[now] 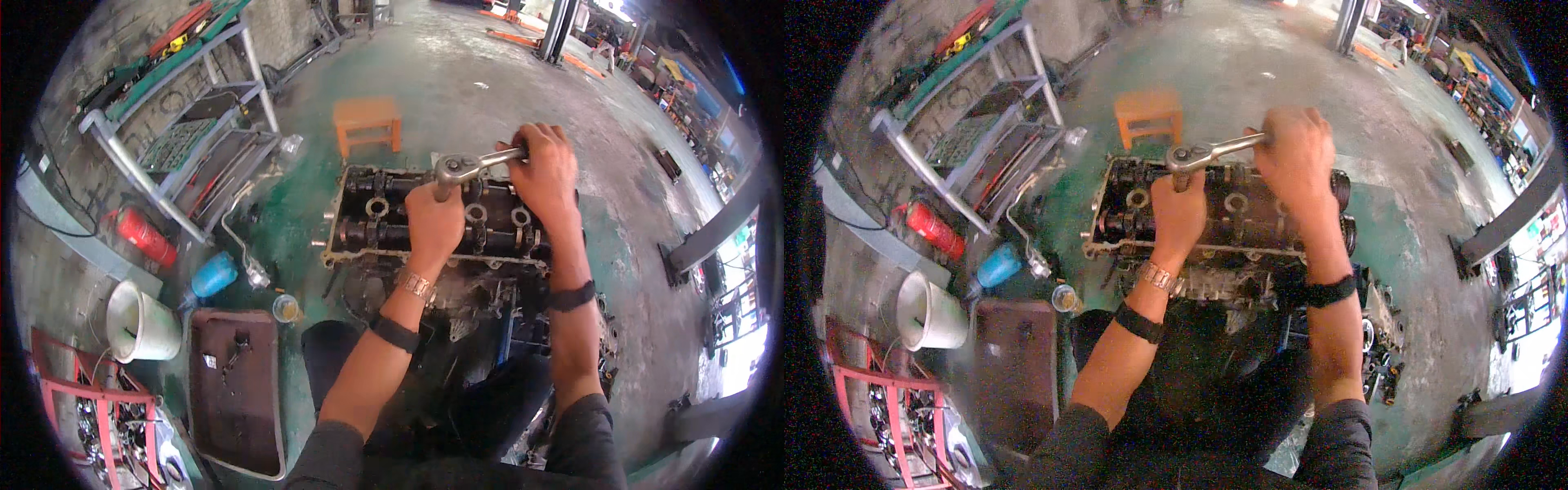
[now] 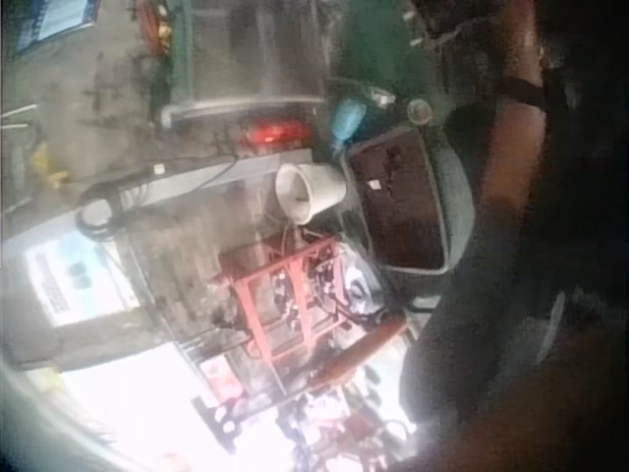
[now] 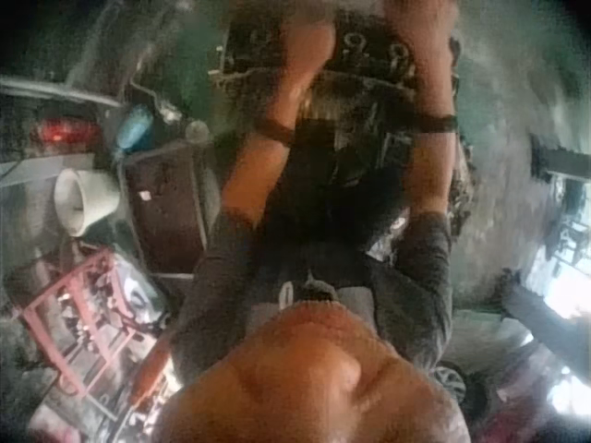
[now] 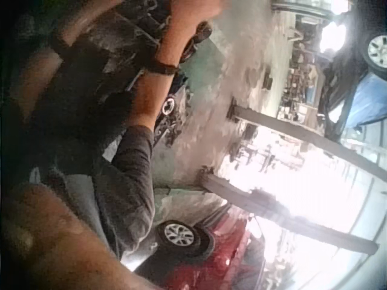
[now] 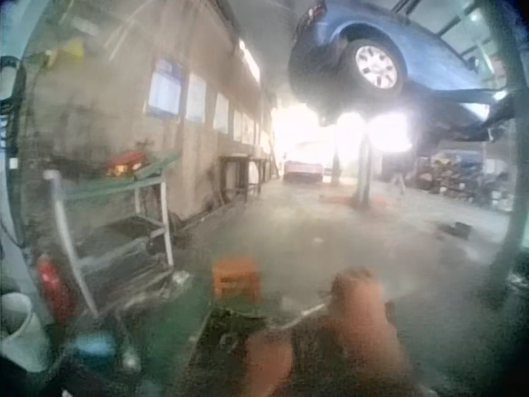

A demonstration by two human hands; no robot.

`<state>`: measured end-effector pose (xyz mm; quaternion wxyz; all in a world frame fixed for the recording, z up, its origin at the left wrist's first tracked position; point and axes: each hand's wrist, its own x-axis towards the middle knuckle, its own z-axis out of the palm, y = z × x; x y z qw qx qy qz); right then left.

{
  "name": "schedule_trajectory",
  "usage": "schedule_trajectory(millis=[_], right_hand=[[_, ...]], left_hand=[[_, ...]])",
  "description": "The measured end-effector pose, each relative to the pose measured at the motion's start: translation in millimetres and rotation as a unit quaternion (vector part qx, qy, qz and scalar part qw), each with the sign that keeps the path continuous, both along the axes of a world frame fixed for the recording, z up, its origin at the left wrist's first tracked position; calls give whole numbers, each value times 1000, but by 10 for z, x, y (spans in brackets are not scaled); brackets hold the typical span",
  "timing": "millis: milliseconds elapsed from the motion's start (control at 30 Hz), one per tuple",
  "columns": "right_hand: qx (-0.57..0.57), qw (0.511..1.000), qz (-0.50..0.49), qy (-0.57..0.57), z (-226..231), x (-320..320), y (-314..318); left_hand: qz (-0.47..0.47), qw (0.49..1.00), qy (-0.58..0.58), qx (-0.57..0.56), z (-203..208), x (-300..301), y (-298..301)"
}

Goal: The person uses a ratchet wrench to tighten bolts on a disassembled engine block. They systematically move from one bolt to the next, applying torque with both hands to secure the components.

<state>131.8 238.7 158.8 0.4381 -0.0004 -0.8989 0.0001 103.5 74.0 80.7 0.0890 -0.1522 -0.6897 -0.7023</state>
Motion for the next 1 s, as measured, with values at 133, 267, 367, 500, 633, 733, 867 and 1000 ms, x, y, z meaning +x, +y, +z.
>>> schedule_trajectory(millis=[133,267,367,500,633,733,867,1000], right_hand=[[0,1000,-15,-26,54,454,-45],[-12,998,-36,-42,97,791,-165],[-16,998,-46,-45,110,914,-246],[-14,998,-41,-40,101,948,-256],[-28,999,-22,-39,27,833,-164],[-25,998,-11,-51,-21,633,-35],[-8,999,29,-39,-43,216,102],[-2,996,82,-28,-25,-272,91]], left_hand=[[26,997,77,17,11,24,5],[25,998,60,-7,-18,33,2],[14,998,65,-1,-45,6,3],[4,999,48,-6,-70,-5,9],[18,998,58,-2,-82,8,15],[-6,1000,23,-20,-80,-8,16],[-3,999,32,-41,-94,-35,16],[30,990,133,-37,-144,-73,30]])
